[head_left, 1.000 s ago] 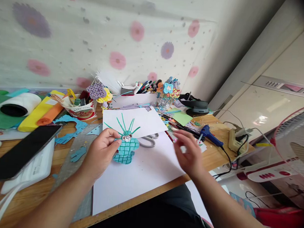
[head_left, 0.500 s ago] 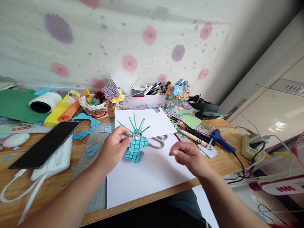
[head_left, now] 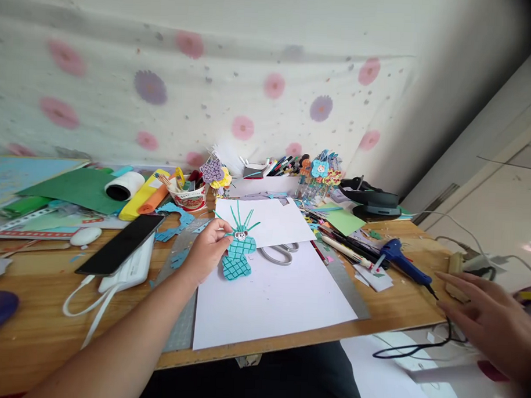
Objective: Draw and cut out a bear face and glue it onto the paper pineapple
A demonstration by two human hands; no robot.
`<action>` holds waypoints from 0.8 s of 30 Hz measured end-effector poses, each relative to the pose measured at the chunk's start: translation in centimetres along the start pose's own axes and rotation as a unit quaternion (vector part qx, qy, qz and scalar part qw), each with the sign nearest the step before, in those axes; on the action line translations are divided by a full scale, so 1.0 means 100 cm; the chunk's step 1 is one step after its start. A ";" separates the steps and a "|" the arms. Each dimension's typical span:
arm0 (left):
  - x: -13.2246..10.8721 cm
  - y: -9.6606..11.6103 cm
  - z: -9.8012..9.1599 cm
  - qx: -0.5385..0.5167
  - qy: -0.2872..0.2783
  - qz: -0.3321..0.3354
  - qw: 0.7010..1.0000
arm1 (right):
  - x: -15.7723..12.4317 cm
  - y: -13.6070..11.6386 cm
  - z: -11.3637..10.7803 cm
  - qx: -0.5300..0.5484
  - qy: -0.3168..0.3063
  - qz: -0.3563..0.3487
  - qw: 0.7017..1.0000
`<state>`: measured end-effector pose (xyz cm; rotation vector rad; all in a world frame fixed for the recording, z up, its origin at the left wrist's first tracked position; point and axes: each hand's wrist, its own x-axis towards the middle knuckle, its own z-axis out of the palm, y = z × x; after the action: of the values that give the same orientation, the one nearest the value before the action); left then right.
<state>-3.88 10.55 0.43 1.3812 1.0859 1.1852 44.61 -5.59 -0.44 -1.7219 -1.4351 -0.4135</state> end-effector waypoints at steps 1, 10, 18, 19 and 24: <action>-0.001 0.002 0.001 0.004 -0.006 0.003 1.000 | -0.001 -0.004 0.004 -0.041 -0.017 -0.030 0.999; -0.026 0.048 0.024 0.069 -0.082 0.060 0.992 | -0.002 -0.181 0.078 0.382 -0.238 0.018 0.893; -0.040 0.058 0.037 0.099 -0.080 0.083 0.988 | 0.005 -0.266 0.125 0.609 -0.335 0.205 0.689; -0.041 0.057 0.037 0.098 -0.082 0.082 0.988 | 0.006 -0.269 0.126 0.616 -0.333 0.219 0.679; -0.039 0.057 0.038 0.083 -0.084 0.072 0.990 | 0.012 -0.270 0.130 0.625 -0.323 0.250 0.665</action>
<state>-0.45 5.59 5.41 1.6805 0.9965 1.0763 16.74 5.01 2.99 -0.9214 -1.0521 1.3520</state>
